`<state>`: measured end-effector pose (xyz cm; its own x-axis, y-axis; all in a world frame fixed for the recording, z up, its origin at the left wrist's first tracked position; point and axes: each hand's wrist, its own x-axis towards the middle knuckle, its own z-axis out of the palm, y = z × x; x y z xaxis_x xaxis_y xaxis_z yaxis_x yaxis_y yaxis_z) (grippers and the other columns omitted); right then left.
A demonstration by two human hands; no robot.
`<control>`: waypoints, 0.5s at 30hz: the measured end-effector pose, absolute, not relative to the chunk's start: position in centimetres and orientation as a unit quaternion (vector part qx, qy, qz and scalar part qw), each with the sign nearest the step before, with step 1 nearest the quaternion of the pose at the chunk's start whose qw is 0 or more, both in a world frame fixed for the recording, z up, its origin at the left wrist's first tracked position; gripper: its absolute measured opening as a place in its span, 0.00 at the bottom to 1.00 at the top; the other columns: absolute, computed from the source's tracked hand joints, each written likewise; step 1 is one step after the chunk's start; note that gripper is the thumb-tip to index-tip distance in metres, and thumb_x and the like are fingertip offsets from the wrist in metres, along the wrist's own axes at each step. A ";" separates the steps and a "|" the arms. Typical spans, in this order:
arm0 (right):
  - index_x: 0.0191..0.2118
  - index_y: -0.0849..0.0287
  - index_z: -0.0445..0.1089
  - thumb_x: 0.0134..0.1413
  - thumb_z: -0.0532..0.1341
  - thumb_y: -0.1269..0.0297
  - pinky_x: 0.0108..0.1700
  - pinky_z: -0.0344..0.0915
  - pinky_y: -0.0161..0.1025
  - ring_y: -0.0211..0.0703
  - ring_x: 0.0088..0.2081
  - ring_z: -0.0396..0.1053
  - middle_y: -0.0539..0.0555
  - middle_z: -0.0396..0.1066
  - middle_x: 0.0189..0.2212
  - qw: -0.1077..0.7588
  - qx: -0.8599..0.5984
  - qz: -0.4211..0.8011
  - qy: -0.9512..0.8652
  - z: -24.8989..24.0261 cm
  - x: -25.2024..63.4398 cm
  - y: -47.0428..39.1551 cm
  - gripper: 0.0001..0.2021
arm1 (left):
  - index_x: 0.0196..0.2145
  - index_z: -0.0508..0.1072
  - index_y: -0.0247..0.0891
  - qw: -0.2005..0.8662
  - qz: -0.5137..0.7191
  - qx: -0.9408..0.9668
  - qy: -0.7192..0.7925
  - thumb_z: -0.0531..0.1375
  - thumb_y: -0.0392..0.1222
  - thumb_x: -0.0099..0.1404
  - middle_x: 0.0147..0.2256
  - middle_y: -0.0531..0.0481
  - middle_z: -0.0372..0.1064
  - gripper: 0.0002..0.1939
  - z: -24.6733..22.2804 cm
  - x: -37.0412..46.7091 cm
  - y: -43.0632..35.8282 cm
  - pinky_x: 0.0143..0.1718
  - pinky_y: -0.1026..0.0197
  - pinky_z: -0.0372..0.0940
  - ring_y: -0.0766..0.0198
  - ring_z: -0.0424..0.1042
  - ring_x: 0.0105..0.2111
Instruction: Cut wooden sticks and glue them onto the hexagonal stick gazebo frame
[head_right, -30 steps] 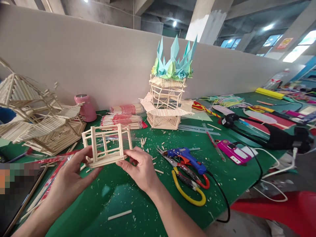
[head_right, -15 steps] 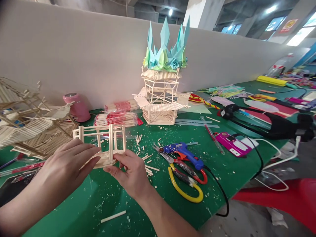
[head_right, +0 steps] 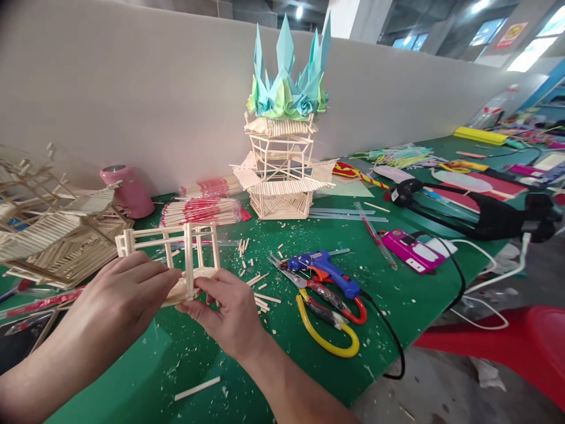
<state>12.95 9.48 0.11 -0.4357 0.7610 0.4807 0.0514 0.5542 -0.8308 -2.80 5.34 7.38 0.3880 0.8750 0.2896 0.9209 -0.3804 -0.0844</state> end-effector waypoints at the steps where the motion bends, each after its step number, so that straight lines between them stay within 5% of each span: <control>1: 0.36 0.58 0.74 0.54 0.59 0.54 0.24 0.56 0.34 0.36 0.24 0.56 0.49 0.62 0.24 0.456 -0.271 0.385 -0.755 0.1 13.0 9.5 0.13 | 0.22 0.69 0.35 0.114 -0.096 -0.825 -0.546 0.53 0.30 0.60 0.21 0.47 0.67 0.11 7.4 -2.8 5.4 0.25 0.56 0.57 0.57 0.61 0.25; 15: 0.35 0.57 0.73 0.54 0.59 0.54 0.24 0.57 0.35 0.36 0.24 0.56 0.50 0.62 0.24 0.456 -0.272 0.381 -0.757 0.0 12.8 9.5 0.12 | 0.22 0.68 0.36 0.114 -0.087 -0.822 -0.551 0.49 0.27 0.59 0.22 0.48 0.65 0.13 7.2 -2.9 5.4 0.26 0.57 0.53 0.59 0.57 0.25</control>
<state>12.81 9.50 -0.03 -0.4374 0.7584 0.4832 0.0646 0.5624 -0.8243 -2.85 5.36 7.20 0.3773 0.8865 0.2680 0.9259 -0.3664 -0.0917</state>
